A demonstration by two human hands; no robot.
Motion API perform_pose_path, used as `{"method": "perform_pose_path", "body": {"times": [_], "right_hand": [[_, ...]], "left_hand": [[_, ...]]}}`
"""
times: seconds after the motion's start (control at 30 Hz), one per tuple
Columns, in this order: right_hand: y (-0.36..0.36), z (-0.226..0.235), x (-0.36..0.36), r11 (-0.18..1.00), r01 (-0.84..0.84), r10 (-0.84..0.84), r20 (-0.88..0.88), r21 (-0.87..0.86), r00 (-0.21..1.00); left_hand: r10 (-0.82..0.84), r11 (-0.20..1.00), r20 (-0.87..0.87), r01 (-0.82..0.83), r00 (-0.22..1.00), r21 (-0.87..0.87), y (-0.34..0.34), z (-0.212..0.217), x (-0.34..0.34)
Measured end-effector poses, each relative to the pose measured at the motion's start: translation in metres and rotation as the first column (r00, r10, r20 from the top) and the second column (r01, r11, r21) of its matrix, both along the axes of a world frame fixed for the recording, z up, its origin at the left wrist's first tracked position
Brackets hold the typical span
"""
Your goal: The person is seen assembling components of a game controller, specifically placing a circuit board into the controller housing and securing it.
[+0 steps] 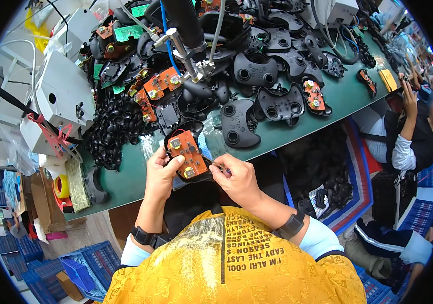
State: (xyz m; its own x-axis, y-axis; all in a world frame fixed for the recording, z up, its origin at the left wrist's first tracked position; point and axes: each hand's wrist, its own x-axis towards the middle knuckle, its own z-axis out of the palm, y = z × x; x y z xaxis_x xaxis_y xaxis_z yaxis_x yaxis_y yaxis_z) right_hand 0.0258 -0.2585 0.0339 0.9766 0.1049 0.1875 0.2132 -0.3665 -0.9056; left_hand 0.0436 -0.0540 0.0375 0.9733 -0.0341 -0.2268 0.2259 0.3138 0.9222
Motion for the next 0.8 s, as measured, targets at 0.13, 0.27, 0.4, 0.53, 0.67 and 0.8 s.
{"method": "perform_pose_path", "body": {"times": [0.13, 0.27, 0.4, 0.53, 0.67, 0.8], "right_hand": [[0.0, 0.002, 0.001, 0.999, 0.035, -0.035, 0.01, 0.028, 0.999], [-0.002, -0.003, 0.001, 1.0, 0.025, -0.025, 0.021, 0.006, 0.999], [-0.001, 0.003, -0.001, 0.994, -0.05, 0.054, 0.044, -0.093, 0.998], [0.002, 0.0, -0.001, 0.976, -0.115, 0.137, 0.106, -0.185, 0.985], [0.004, -0.007, 0.001, 0.974, -0.115, 0.152, 0.184, -0.194, 0.971], [0.005, -0.009, -0.001, 0.971, -0.137, 0.173, 0.183, -0.194, 0.968]], "left_hand": [[0.009, 0.999, -0.017, -0.008, 1.0, 0.035, 0.012, -0.001, 0.001], [0.01, 0.991, -0.115, 0.005, 0.993, 0.131, 0.023, 0.008, 0.004], [0.039, 0.979, -0.097, -0.019, 0.995, 0.202, 0.031, 0.006, 0.005], [0.008, 0.914, -0.151, 0.054, 0.989, 0.403, 0.037, 0.01, 0.008], [-0.054, 0.853, -0.164, 0.131, 0.985, 0.506, 0.037, 0.005, 0.012], [0.018, 0.784, -0.065, 0.026, 0.998, 0.62, 0.033, -0.005, 0.014]]}}
